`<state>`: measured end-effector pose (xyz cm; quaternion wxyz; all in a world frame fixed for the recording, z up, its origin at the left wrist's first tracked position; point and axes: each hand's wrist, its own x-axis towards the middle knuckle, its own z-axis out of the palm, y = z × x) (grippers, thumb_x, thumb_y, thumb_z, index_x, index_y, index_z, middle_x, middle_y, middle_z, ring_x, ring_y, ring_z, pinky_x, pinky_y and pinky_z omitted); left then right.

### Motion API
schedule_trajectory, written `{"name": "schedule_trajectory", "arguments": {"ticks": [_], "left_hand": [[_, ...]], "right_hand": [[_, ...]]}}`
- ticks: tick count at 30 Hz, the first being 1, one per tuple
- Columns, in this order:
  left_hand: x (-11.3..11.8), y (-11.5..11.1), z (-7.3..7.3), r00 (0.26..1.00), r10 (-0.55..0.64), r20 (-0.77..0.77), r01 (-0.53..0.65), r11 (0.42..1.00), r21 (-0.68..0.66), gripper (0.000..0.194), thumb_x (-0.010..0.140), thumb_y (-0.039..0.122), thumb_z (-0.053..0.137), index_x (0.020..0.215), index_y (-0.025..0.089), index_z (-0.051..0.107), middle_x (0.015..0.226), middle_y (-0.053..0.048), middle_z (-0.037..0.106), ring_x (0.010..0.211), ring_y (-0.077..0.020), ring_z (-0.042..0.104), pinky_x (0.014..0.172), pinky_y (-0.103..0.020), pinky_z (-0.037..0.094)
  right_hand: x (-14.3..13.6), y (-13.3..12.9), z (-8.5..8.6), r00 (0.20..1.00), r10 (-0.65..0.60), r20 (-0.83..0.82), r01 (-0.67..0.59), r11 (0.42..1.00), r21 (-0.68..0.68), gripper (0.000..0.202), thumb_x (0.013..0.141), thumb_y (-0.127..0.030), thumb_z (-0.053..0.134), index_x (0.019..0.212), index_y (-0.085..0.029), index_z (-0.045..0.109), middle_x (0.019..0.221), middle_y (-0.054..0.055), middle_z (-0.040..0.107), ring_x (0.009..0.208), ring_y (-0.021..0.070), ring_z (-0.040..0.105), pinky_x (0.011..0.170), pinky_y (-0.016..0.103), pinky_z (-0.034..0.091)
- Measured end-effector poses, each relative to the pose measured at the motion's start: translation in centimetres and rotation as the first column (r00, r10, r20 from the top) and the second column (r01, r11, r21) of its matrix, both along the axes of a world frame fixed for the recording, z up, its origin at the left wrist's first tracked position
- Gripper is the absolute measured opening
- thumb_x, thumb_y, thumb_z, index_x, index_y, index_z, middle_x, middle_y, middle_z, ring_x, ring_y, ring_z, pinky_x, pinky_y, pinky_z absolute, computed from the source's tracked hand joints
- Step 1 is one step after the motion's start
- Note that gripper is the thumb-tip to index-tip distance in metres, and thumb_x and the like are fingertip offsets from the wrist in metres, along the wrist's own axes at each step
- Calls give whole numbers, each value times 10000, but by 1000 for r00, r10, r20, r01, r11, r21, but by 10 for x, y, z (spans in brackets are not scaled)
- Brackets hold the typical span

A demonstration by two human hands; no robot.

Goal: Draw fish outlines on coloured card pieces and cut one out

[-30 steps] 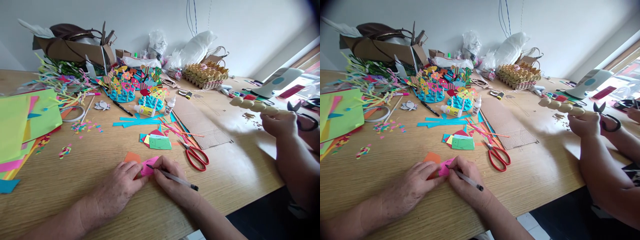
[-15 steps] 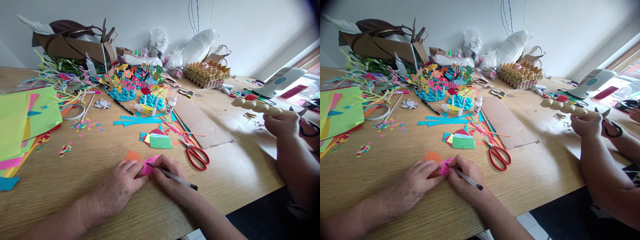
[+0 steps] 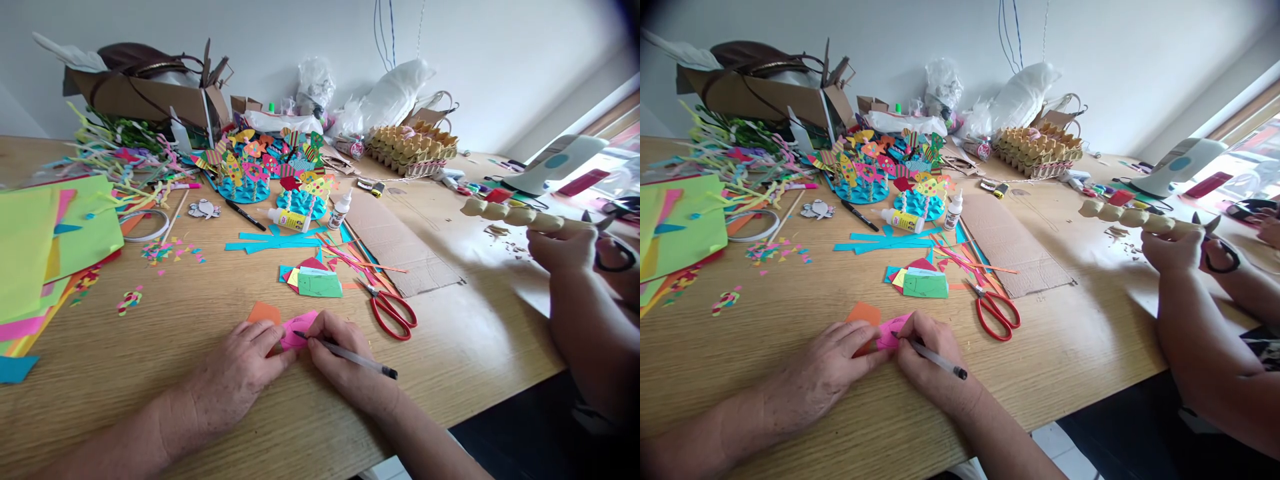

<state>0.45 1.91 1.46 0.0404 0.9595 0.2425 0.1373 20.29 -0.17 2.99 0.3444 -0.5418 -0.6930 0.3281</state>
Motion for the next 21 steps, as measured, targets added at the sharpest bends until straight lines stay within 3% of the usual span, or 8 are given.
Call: {"name": "schedule_trajectory", "arguments": {"ticks": [9, 21], "left_hand": [[-1, 0, 3, 1000, 11, 23, -10, 999, -42, 227, 888, 44, 435, 986, 172, 595, 1028, -79, 566, 909, -231, 515, 775, -374, 467], [-1, 2, 7, 998, 11, 56, -7, 997, -79, 256, 923, 66, 388, 945, 180, 617, 961, -50, 579, 868, -199, 527, 764, -340, 474]], "right_hand": [[3, -3, 6, 1000, 16, -9, -17, 999, -27, 109, 661, -102, 427, 648, -211, 427, 562, -45, 446, 525, 125, 417, 545, 242, 325], [2, -2, 7, 1000, 12, 7, -11, 996, -86, 137, 622, -70, 421, 614, -207, 410, 561, -35, 454, 530, 127, 413, 549, 247, 317]]}}
